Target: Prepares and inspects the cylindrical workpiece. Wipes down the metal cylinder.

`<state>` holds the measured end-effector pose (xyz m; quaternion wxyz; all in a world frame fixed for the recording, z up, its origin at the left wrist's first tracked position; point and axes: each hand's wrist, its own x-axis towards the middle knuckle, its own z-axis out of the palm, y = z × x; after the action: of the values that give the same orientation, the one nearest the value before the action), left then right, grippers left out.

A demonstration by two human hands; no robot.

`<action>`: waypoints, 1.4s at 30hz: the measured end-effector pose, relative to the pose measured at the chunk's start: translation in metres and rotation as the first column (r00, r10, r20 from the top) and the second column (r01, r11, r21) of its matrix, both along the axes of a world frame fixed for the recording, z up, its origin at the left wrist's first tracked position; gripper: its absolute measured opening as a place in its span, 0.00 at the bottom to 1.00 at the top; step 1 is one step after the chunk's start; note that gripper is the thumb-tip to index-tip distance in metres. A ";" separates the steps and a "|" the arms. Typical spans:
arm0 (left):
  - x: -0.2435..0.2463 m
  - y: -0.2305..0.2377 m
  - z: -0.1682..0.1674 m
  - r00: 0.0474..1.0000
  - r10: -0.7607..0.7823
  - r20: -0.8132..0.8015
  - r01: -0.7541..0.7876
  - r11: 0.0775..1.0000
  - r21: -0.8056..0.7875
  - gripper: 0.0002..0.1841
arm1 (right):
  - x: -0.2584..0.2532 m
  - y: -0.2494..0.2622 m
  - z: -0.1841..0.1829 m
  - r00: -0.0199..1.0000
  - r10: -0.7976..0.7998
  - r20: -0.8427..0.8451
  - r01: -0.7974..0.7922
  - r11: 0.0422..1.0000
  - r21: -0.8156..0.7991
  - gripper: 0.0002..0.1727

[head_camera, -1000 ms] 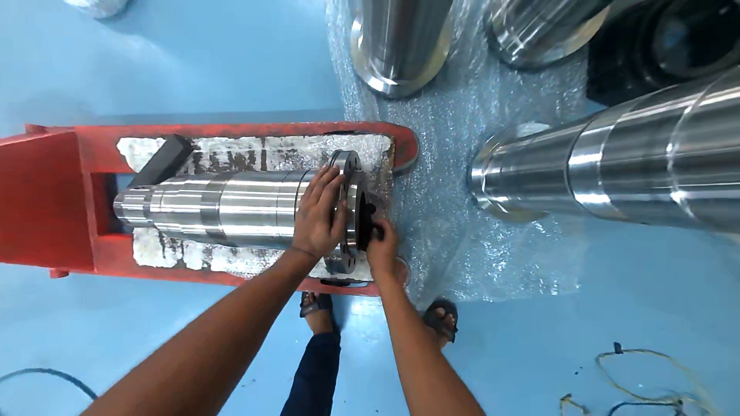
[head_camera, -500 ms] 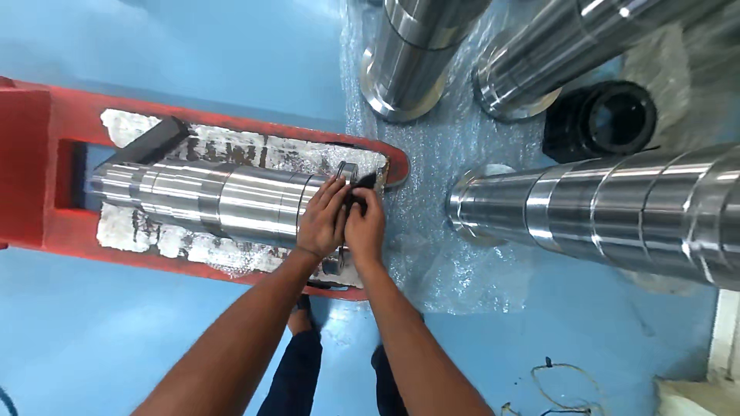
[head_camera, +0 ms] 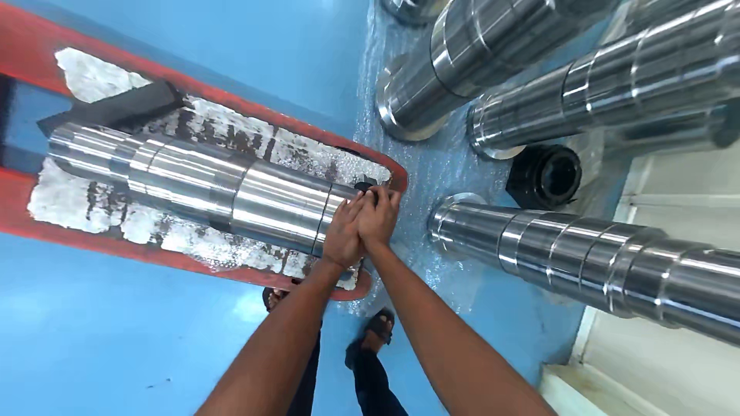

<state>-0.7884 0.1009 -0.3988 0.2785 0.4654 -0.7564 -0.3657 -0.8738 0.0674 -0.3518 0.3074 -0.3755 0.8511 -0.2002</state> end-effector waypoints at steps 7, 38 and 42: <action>0.000 -0.001 -0.003 1.000 0.018 -0.005 -0.017 0.998 0.053 0.27 | 0.004 -0.004 -0.001 0.992 0.080 -0.100 -0.076 0.996 0.044 0.18; -0.020 0.051 0.024 0.702 0.705 0.103 -0.711 0.683 0.169 0.21 | -0.042 -0.046 0.009 0.830 0.558 -0.015 -0.537 0.791 -0.292 0.13; -0.026 0.133 0.039 0.483 0.862 0.153 -0.809 0.373 0.455 0.24 | -0.015 -0.098 0.005 0.566 0.807 0.169 -0.809 0.504 0.302 0.18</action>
<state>-0.8143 0.2338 -0.3596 0.3443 0.8140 -0.2866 -0.3698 -0.8887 -0.0310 -0.3465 0.4282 -0.6675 0.5976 0.1182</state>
